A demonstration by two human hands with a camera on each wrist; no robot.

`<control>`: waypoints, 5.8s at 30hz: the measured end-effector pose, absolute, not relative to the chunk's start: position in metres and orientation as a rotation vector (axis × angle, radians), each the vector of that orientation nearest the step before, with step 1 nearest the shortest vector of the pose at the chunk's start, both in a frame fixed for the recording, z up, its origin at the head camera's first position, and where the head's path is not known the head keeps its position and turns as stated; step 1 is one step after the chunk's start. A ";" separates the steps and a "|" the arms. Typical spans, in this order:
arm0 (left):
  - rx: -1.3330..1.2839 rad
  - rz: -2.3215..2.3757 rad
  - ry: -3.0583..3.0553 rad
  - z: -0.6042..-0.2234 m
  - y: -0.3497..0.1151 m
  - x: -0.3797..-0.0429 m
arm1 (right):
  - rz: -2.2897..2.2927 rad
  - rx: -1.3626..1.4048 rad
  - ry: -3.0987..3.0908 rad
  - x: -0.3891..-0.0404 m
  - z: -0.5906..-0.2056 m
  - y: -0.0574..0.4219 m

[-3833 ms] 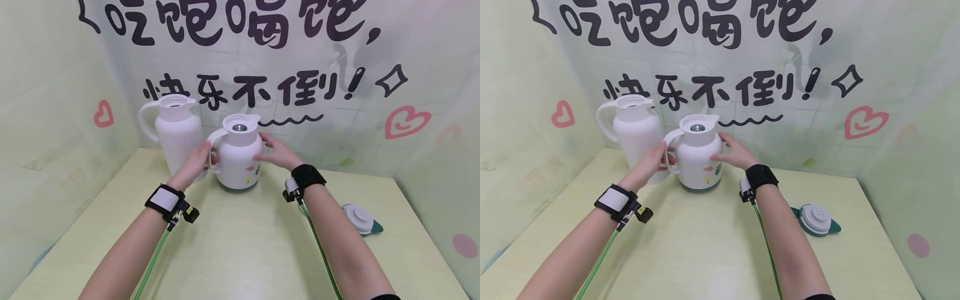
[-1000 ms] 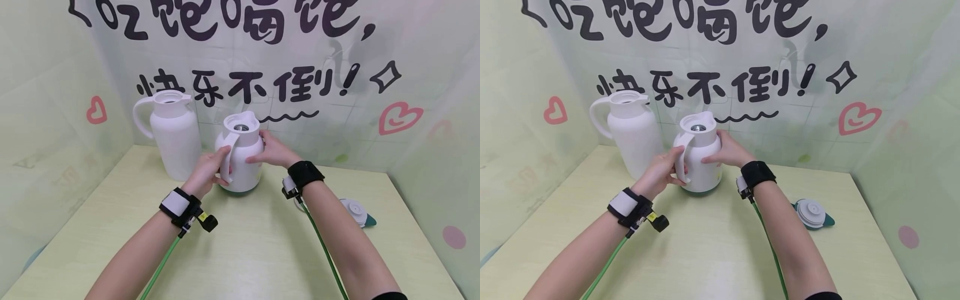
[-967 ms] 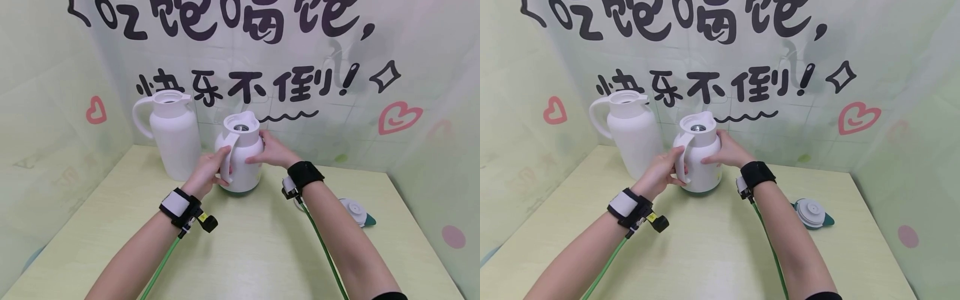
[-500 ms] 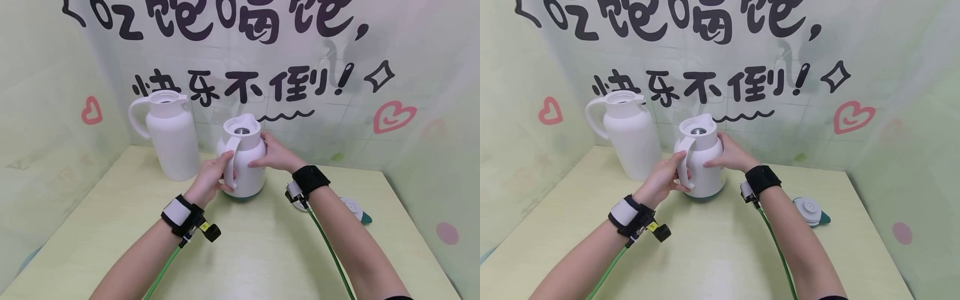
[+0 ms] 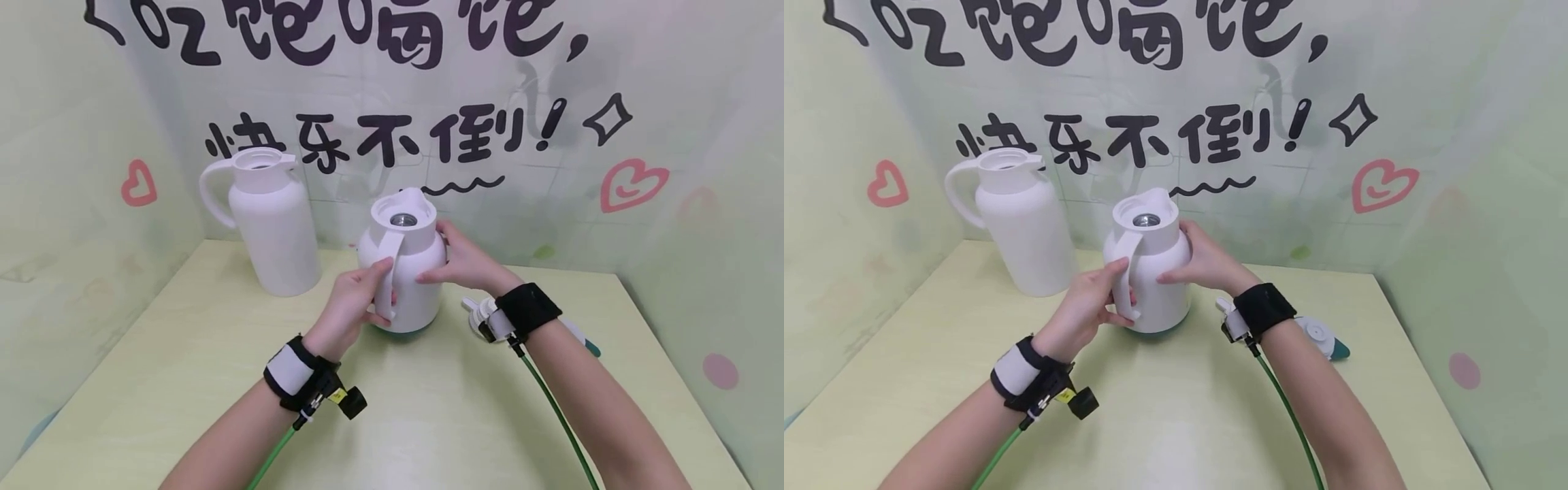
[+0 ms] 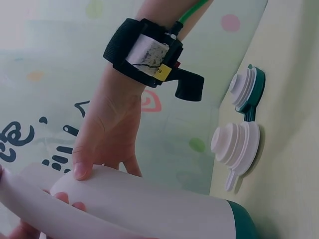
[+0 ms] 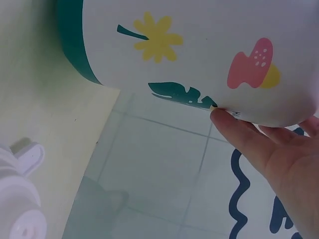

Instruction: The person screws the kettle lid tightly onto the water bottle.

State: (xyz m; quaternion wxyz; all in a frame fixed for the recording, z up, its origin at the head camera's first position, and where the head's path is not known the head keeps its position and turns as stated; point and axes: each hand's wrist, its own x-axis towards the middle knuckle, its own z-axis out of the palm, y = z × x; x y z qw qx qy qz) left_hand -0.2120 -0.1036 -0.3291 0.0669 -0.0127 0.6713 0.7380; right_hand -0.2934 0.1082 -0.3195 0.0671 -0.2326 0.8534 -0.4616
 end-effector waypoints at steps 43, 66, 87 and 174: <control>0.165 2.214 1.965 -0.335 -0.066 -0.116 | -1.434 -0.840 2.476 -0.203 -0.327 0.161; 0.182 2.206 2.042 -0.352 -0.062 -0.120 | -1.466 -0.866 2.445 -0.216 -0.342 0.161; 0.126 2.289 1.969 -0.360 -0.055 -0.125 | -1.435 -0.987 2.392 -0.237 -0.342 0.162; 0.640 1.745 2.544 -0.322 -0.071 -0.137 | -0.357 -0.333 2.688 -0.251 -0.378 0.285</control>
